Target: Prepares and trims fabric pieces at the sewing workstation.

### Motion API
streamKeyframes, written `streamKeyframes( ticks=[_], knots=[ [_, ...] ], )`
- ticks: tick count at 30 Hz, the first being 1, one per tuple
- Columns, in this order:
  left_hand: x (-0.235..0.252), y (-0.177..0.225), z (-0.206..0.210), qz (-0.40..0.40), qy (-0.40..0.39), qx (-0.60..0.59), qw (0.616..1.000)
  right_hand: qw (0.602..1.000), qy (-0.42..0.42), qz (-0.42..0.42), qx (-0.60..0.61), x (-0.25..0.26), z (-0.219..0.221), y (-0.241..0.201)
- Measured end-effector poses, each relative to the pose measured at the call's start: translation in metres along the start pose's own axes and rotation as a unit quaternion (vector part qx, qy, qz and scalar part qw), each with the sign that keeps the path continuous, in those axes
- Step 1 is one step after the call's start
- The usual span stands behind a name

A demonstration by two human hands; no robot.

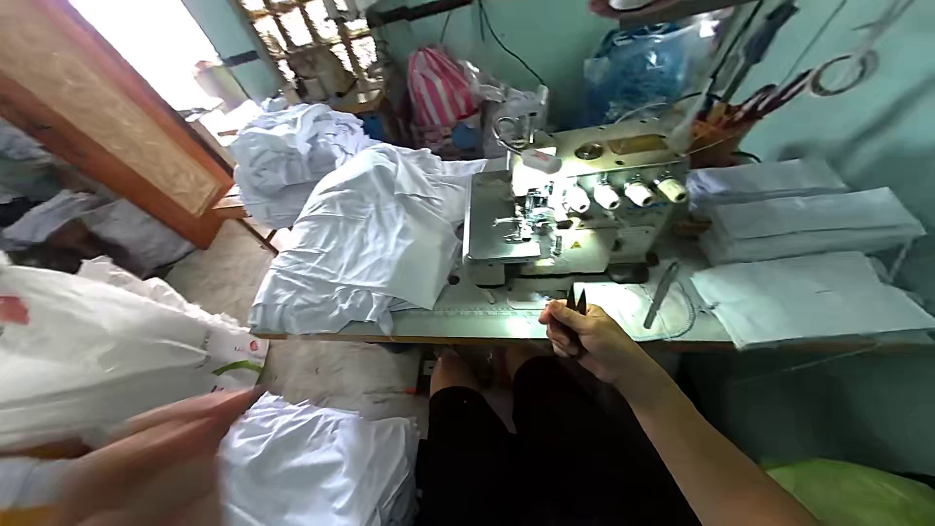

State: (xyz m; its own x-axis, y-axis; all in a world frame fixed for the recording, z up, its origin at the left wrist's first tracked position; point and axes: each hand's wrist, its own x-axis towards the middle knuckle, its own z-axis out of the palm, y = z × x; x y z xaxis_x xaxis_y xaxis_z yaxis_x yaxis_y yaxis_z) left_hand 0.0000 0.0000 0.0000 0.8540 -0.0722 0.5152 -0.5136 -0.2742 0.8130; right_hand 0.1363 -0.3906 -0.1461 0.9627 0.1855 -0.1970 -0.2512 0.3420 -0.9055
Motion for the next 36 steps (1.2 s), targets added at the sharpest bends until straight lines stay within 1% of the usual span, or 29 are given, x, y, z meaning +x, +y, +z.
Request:
streamKeyframes(
  ticks=[1, 3, 5, 6, 7, 9, 11, 13, 15, 16, 17, 19, 20, 22, 23, 24, 26, 30, 31, 33, 34, 36],
  knots=[
    [0.019, -0.027, 0.035, 0.022, -0.028, 0.021, 0.999, 1.000, 0.016, -0.006, -0.015, 0.000, -0.004, 0.001],
    [0.026, -0.077, 0.078, 0.022, -0.078, 0.037, 0.996, 0.995, 0.061, -0.029, -0.077, 0.001, -0.010, 0.004],
    [0.019, -0.123, 0.107, -0.015, -0.114, 0.019, 0.993, 0.978, 0.089, -0.071, -0.175, 0.005, -0.024, 0.010],
    [0.017, -0.143, 0.118, -0.035, -0.129, 0.026, 0.991, 0.962, 0.097, -0.094, -0.239, 0.010, -0.034, 0.013],
    [0.016, -0.160, 0.128, -0.052, -0.141, 0.047, 0.988, 0.937, 0.108, -0.110, -0.312, 0.017, -0.045, 0.015],
    [0.018, -0.186, 0.143, -0.083, -0.153, 0.072, 0.982, 0.875, 0.140, -0.120, -0.448, 0.029, -0.062, 0.014],
    [0.025, -0.203, 0.155, -0.093, -0.145, 0.081, 0.982, 0.824, 0.179, -0.126, -0.523, 0.039, -0.067, 0.019],
    [0.037, -0.219, 0.165, -0.075, -0.134, 0.106, 0.982, 0.771, 0.215, -0.136, -0.585, 0.047, -0.062, 0.031],
    [0.054, -0.233, 0.170, -0.048, -0.111, 0.154, 0.981, 0.700, 0.227, -0.204, -0.646, 0.052, -0.059, 0.047],
    [0.066, -0.241, 0.169, -0.033, -0.093, 0.184, 0.978, 0.674, 0.229, -0.233, -0.663, 0.054, -0.058, 0.051],
    [0.081, -0.248, 0.167, -0.023, -0.073, 0.222, 0.972, 0.661, 0.232, -0.249, -0.669, 0.055, -0.058, 0.052],
    [0.110, -0.263, 0.159, -0.042, -0.045, 0.305, 0.950, 0.658, 0.232, -0.263, -0.666, 0.055, -0.060, 0.054],
    [0.120, -0.274, 0.154, -0.059, -0.044, 0.342, 0.937, 0.657, 0.232, -0.269, -0.665, 0.055, -0.062, 0.054],
    [0.129, -0.298, 0.150, -0.078, -0.058, 0.401, 0.911, 0.652, 0.235, -0.271, -0.668, 0.055, -0.064, 0.055],
    [0.128, -0.305, 0.151, -0.072, -0.062, 0.429, 0.898, 0.649, 0.240, -0.268, -0.670, 0.056, -0.064, 0.056],
    [0.125, -0.309, 0.152, -0.063, -0.062, 0.440, 0.893, 0.648, 0.246, -0.266, -0.670, 0.055, -0.064, 0.056],
    [0.120, -0.309, 0.151, -0.041, -0.070, 0.430, 0.899, 0.647, 0.254, -0.254, -0.673, 0.055, -0.062, 0.057],
    [0.111, -0.309, 0.142, 0.021, -0.095, 0.386, 0.917, 0.657, 0.243, -0.173, -0.692, 0.050, -0.049, 0.053],
    [0.111, -0.311, 0.140, 0.032, -0.090, 0.382, 0.919, 0.646, 0.252, -0.183, -0.697, 0.048, -0.046, 0.059],
    [0.110, -0.314, 0.143, 0.037, -0.065, 0.383, 0.921, 0.587, 0.296, -0.256, -0.709, 0.048, -0.049, 0.078],
    [0.110, -0.315, 0.144, 0.033, -0.046, 0.374, 0.926, 0.571, 0.312, -0.281, -0.705, 0.049, -0.051, 0.082],
    [0.113, -0.309, 0.147, 0.023, 0.007, 0.309, 0.951, 0.564, 0.321, -0.303, -0.698, 0.053, -0.052, 0.085]
  ],
)
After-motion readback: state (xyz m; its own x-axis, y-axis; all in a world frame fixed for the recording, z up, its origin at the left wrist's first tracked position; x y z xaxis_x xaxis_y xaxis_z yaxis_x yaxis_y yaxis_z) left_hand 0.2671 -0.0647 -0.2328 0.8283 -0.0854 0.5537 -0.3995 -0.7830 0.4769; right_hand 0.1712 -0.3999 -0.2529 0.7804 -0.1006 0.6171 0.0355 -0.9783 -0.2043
